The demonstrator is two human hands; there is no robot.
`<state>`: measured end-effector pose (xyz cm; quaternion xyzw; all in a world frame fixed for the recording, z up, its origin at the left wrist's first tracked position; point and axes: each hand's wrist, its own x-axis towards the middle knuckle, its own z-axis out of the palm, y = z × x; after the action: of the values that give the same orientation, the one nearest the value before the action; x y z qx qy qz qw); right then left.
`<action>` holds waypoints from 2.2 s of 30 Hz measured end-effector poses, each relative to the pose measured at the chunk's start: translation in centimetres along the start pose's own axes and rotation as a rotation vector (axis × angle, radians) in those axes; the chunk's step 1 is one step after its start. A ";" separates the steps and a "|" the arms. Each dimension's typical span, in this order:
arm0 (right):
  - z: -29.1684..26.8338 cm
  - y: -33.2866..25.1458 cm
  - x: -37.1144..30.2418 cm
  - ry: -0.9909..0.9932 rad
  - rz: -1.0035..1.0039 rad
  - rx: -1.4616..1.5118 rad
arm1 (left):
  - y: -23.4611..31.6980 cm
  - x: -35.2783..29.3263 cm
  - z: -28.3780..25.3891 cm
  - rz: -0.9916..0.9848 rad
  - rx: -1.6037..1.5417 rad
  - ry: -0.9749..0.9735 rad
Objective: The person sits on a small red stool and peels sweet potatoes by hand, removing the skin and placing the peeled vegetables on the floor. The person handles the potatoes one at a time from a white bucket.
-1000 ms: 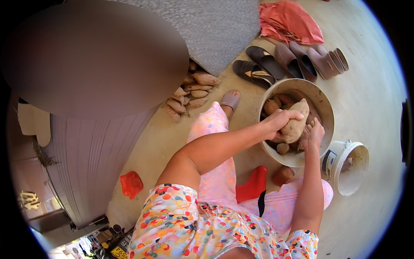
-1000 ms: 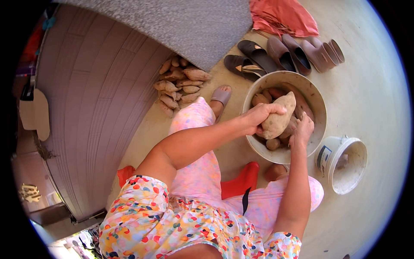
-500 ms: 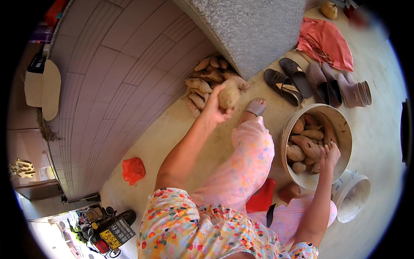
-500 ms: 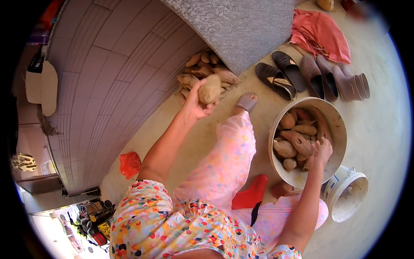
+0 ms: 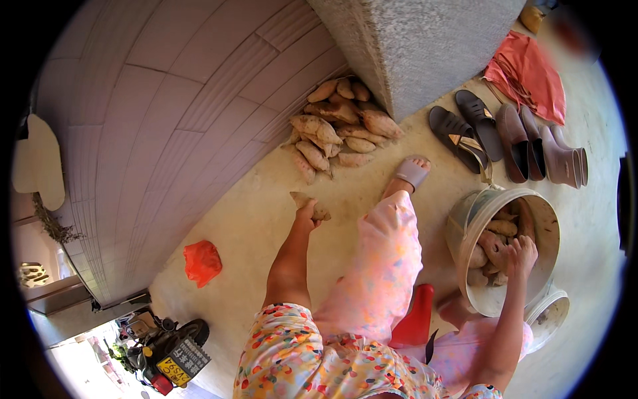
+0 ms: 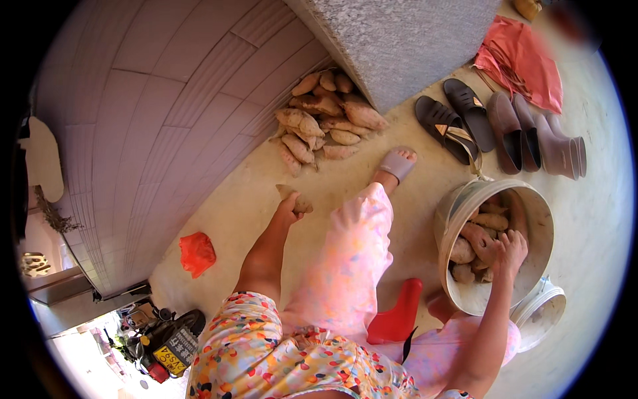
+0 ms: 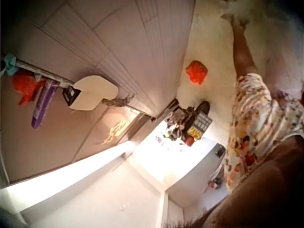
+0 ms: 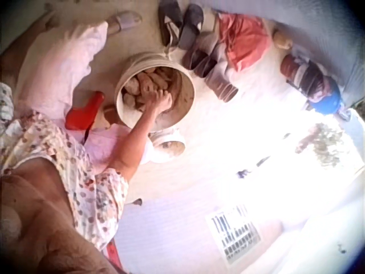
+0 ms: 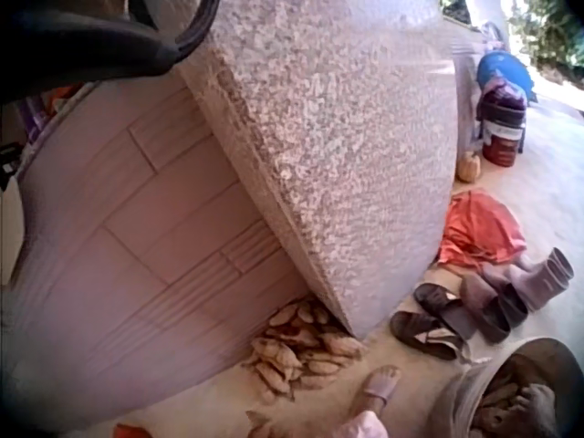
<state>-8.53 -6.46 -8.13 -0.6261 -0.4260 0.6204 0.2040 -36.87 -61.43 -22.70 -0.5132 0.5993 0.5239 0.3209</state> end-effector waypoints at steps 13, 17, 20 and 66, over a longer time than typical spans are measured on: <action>1.5 -0.8 -1.3 0.042 -0.105 -0.200 | 7.0 3.9 0.3 0.054 0.147 0.315; 0.8 0.4 -0.3 -0.096 -0.173 -0.253 | 5.6 7.5 -1.5 0.379 0.056 0.137; 1.9 1.1 -0.8 -0.148 -0.221 -0.267 | 5.8 9.7 -4.4 0.544 0.093 -0.080; -6.4 -5.6 -4.3 0.201 -0.062 0.435 | -14.5 -38.6 35.4 0.293 1.194 -1.205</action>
<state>-3.47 -5.01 -0.20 -0.6124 -0.2790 0.6257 0.3945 -18.20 -15.68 -0.11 0.1896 0.5621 0.3400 0.7297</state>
